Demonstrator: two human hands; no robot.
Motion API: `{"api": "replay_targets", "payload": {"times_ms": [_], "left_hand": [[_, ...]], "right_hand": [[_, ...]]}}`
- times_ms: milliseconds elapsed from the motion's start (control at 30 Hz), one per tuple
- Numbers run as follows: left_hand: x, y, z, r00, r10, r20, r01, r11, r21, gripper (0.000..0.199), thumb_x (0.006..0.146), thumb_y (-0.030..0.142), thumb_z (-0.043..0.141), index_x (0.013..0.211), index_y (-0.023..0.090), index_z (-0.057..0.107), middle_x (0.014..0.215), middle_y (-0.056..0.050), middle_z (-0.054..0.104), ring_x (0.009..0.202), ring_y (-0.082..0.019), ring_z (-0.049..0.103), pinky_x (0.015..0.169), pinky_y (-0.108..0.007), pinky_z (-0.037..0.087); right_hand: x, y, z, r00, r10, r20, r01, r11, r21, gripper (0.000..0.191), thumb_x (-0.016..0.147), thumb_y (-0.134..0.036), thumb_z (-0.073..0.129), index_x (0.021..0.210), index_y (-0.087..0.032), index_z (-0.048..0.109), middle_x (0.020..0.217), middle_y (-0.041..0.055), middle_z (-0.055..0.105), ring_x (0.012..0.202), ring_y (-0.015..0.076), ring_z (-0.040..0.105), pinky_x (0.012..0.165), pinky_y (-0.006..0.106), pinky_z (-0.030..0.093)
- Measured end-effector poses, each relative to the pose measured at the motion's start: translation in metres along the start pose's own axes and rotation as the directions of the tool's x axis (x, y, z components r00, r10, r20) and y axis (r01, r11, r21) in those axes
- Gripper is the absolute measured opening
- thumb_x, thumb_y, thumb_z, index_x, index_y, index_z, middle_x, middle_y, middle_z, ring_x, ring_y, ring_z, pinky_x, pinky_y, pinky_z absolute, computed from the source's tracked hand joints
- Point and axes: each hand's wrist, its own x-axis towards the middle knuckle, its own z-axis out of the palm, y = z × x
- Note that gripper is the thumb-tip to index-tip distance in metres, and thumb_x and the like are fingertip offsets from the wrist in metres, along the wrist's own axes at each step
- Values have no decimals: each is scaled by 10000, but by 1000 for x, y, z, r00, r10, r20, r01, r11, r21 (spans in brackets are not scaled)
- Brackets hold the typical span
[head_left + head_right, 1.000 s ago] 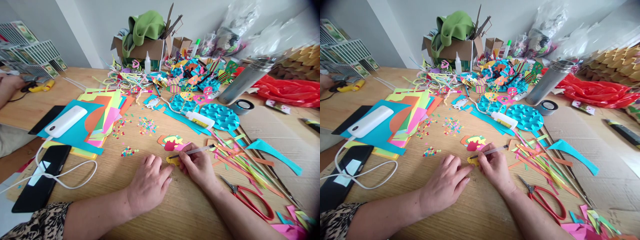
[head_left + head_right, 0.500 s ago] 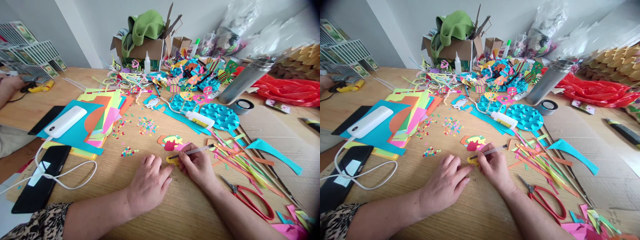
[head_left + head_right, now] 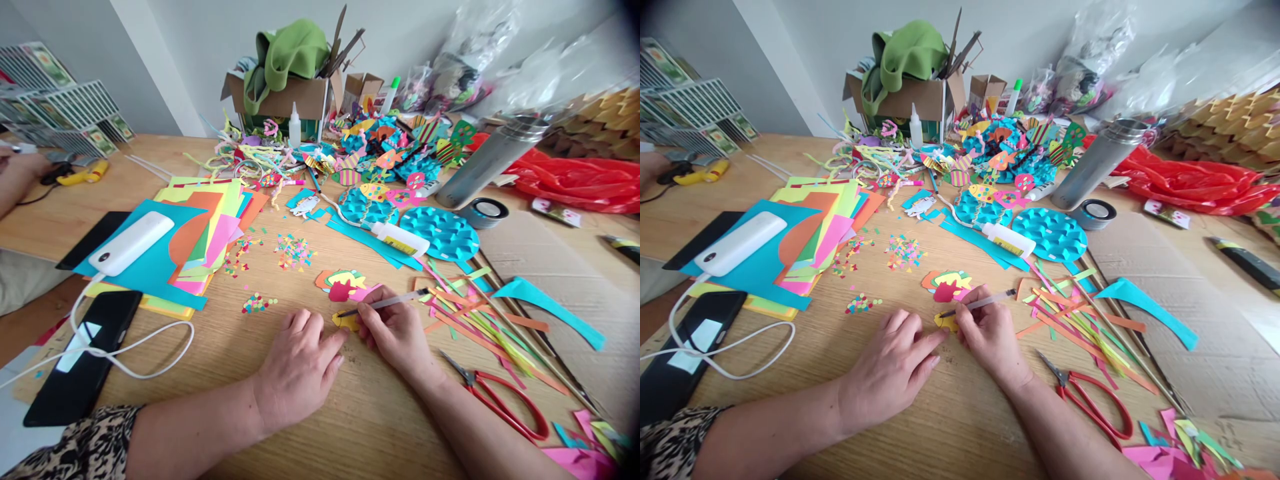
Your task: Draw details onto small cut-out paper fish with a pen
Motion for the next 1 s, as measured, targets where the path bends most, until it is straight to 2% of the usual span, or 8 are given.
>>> {"api": "replay_targets", "payload": {"times_ms": [500, 1000], "left_hand": [[0, 0, 1, 1000, 1, 5, -1, 1000, -1, 288, 964, 286, 469, 1237, 246, 548, 963, -65, 480, 941, -265, 443, 825, -451, 426], [0, 0, 0, 1000, -3, -13, 3, 1000, 15, 250, 949, 286, 503, 1188, 251, 571, 955, -59, 489, 934, -256, 448, 816, -432, 428]], "right_hand": [[1, -3, 0, 1000, 19, -4, -19, 1000, 6, 195, 853, -330, 588, 747, -214, 473, 469, -57, 527, 354, 100, 492, 343, 185, 375], [1, -3, 0, 1000, 25, -2, -25, 1000, -7, 221, 863, -367, 597, 755, -217, 475, 471, -49, 543, 356, 106, 483, 352, 196, 367]]}}
